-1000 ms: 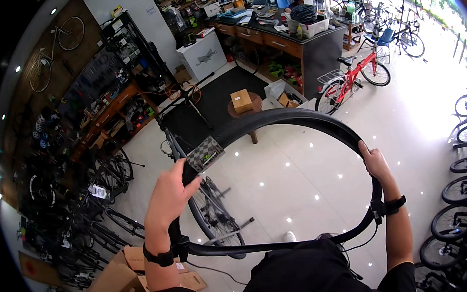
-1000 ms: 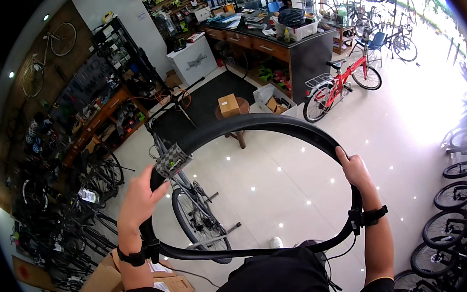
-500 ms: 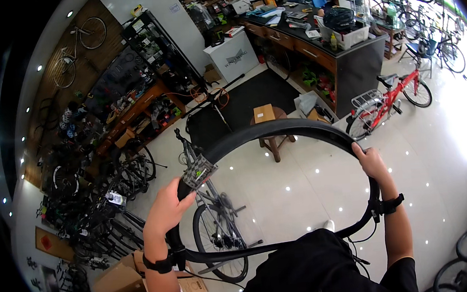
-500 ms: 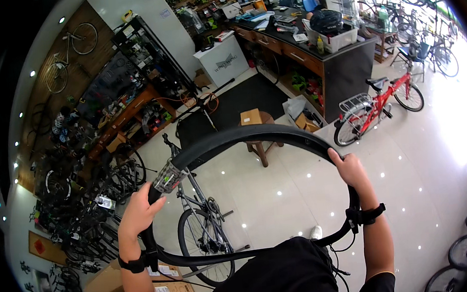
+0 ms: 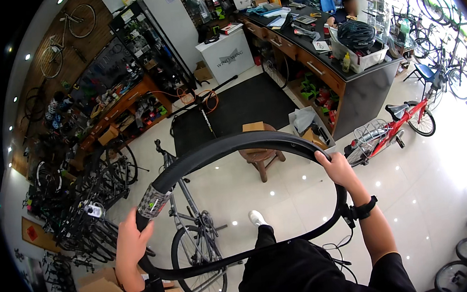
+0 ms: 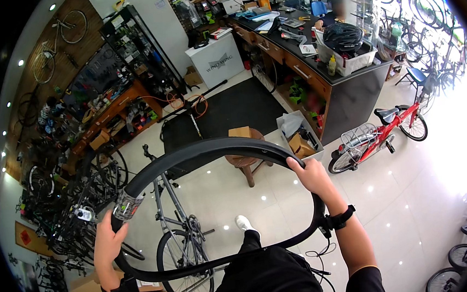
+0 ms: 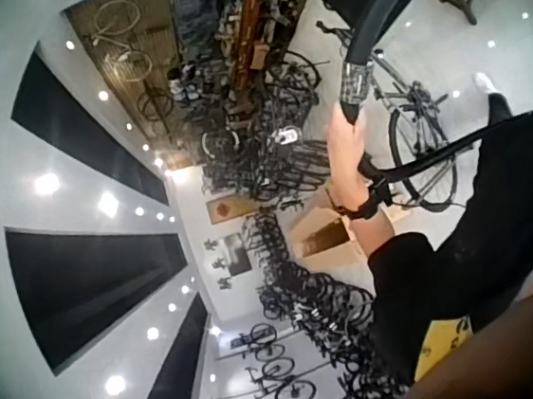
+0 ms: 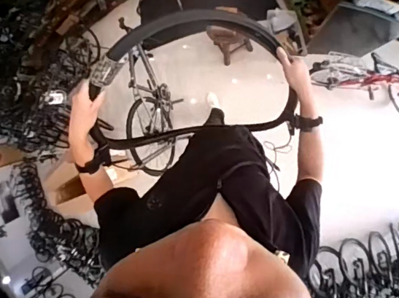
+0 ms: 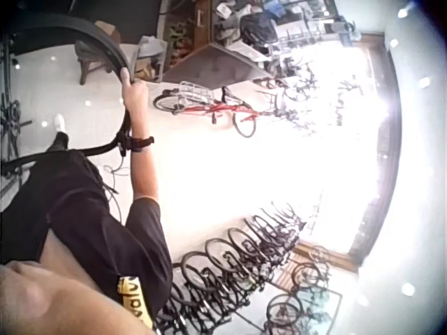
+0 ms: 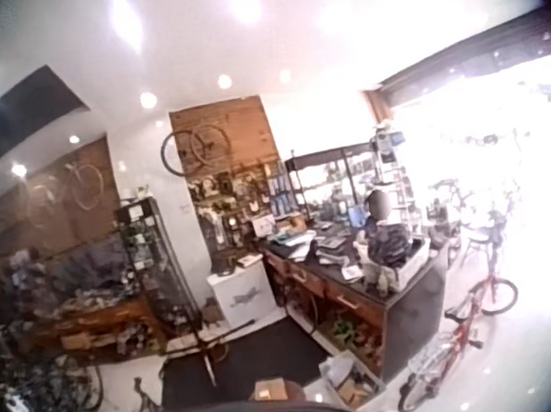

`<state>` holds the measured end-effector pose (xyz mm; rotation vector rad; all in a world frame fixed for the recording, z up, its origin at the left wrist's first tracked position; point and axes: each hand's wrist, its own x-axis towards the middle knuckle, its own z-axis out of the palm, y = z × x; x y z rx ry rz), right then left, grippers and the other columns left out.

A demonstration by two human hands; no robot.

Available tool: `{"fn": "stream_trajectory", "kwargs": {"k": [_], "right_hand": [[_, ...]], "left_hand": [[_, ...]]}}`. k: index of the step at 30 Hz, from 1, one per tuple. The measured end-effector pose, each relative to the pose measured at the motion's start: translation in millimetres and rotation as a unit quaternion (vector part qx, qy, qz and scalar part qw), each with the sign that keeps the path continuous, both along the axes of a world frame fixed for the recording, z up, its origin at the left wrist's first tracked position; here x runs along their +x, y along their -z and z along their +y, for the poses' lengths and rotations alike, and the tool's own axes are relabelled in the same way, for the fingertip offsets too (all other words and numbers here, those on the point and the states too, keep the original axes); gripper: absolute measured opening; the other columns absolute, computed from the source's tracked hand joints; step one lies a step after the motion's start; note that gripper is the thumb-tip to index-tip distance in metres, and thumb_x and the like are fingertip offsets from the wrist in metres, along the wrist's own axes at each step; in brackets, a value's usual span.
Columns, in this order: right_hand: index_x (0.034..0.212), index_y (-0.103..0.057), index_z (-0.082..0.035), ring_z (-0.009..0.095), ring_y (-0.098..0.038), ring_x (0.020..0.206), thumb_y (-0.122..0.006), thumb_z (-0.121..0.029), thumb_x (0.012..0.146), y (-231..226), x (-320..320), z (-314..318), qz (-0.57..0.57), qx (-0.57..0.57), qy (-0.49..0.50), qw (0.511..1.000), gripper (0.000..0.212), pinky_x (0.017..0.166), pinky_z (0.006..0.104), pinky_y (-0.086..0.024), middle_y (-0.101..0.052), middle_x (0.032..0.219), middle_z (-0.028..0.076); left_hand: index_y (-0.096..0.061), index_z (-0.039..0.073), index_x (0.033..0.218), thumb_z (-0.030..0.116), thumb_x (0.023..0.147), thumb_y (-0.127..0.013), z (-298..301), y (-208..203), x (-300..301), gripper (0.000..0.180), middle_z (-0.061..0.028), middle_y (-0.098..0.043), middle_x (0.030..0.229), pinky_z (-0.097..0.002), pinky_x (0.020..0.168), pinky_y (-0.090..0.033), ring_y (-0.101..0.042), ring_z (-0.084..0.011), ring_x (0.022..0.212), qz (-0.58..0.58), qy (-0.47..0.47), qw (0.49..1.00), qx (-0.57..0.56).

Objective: The person picks up a bicycle wheel, removes the tire and inner tube by hand, and places them down. They search through boxes on a shelf, select a new inner tube box, and remove the inner tube from its packaging.

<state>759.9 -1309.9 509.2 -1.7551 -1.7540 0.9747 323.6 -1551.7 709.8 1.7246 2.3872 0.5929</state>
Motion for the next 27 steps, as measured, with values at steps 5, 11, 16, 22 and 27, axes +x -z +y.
{"fn": "stream_trajectory", "kwargs": {"k": [5,11,16,22,27], "right_hand": [[0.071,-0.058,0.01,0.036,-0.059,0.057,-0.059,-0.055,0.091,-5.6,-67.1,89.7,0.041,0.081,-0.003,0.996,0.068,0.061,0.046,-0.047,-0.056,0.057,0.02],[0.093,-0.059,0.003,0.018,-0.048,0.064,-0.068,-0.038,0.09,-41.6,-147.2,177.0,0.147,0.151,-0.023,0.977,0.042,0.062,0.035,-0.044,-0.05,0.067,0.01],[0.094,-0.06,0.001,0.013,-0.049,0.067,-0.074,-0.043,0.084,-62.5,-176.6,236.8,0.194,0.185,-0.013,0.963,0.047,0.062,0.0299,-0.043,-0.051,0.068,0.004],[0.093,-0.059,0.0,0.009,-0.052,0.073,-0.086,-0.033,0.073,-97.4,-212.9,290.3,0.266,0.243,0.022,0.933,0.047,0.066,0.027,-0.044,-0.058,0.078,0.001],[0.093,-0.061,-0.002,0.013,-0.054,0.074,-0.091,-0.024,0.06,-105.5,-241.8,344.1,0.208,0.343,0.038,0.915,0.05,0.069,0.027,-0.043,-0.056,0.078,0.003]], "left_hand": [[-0.052,-0.007,0.116,0.014,0.084,-0.069,85.6,24.1,-81.2,0.042,-0.0226,-0.063,0.078,-0.0395,0.064,-0.049,-0.056,-0.0335,0.063,-0.051,0.007,0.997,0.061],[-0.054,-0.006,0.12,0.009,0.082,-0.071,187.0,49.4,-200.0,0.044,-0.0154,-0.064,0.094,-0.0359,0.08,-0.048,-0.056,-0.0238,0.083,-0.14,-0.06,0.975,0.163],[-0.044,-0.004,0.134,0.007,0.083,-0.071,287.7,81.9,-280.1,0.059,-0.0129,-0.06,0.106,-0.0349,0.086,-0.047,-0.056,-0.0222,0.091,-0.17,-0.087,0.961,0.201],[-0.037,-0.001,0.147,-0.004,0.08,-0.076,401.3,88.6,-322.5,0.078,-0.0135,-0.058,0.123,-0.0332,0.092,-0.047,-0.059,-0.0213,0.104,-0.313,-0.069,0.925,0.205],[-0.055,-0.003,0.13,0.003,0.078,-0.079,473.0,84.7,-342.1,0.058,-0.0152,-0.062,0.118,-0.0358,0.091,-0.049,-0.061,-0.0246,0.104,-0.256,-0.028,0.942,0.216]]}}
